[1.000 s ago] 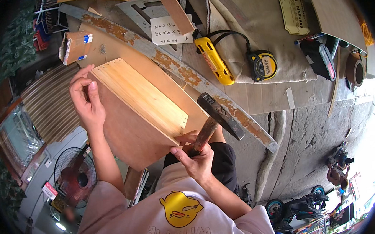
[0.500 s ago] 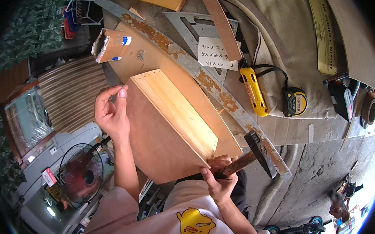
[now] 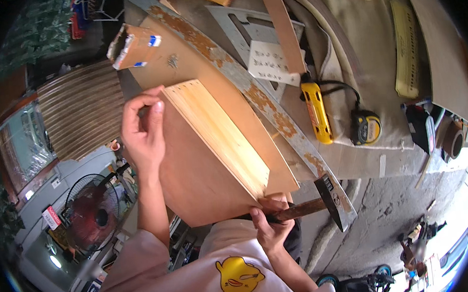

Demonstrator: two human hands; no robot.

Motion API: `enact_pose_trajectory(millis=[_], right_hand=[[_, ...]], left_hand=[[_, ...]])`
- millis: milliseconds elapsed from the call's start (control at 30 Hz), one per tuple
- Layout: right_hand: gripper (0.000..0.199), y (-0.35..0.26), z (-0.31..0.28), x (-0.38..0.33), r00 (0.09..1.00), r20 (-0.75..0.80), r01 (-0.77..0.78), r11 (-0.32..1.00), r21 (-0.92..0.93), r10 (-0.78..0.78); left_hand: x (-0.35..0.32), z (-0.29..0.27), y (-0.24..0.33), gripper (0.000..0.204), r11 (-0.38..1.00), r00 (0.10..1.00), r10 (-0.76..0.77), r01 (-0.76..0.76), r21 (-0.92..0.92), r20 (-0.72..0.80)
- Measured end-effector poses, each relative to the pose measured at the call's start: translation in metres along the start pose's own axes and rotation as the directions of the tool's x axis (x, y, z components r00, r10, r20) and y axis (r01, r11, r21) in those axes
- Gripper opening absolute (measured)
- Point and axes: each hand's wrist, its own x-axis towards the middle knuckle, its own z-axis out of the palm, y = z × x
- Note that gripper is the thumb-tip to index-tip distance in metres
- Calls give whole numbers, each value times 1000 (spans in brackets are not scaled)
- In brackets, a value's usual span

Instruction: The person assembles a small wooden box by aligning pre-cut wooden panels and securing them with nails. They use a hammer to drive nails into the joints, repeatedly adjusting the panels to ensure alignment. The person briefly moves a larger board aside to access the workspace.

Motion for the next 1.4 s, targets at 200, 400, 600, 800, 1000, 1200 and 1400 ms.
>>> enact_pose_trajectory(millis=[200,400,600,800,1000,1200,1400], right_hand=[[21,11,3,-3,994,19,103,991,89,-105],[18,14,2,1,986,73,149,989,28,-150],[17,14,3,0,996,44,68,986,153,-76],[24,10,7,0,994,33,95,988,118,-100],[27,9,0,3,995,73,67,995,70,-72],[16,19,-2,7,969,101,226,974,30,-227],[11,18,-8,13,956,142,279,947,-160,-257]], left_hand=[[1,-2,-6,10,999,999,50,-50,-23,0],[0,-2,-7,11,997,998,59,-59,-41,-9],[0,-2,-8,13,997,998,66,-66,-27,8],[-1,2,-6,12,998,998,70,-70,5,2],[-1,2,-3,9,997,997,78,-78,19,-17],[-26,-34,12,11,941,959,261,-226,252,-113],[-198,-88,-2,12,992,797,-116,62,-110,-593]])
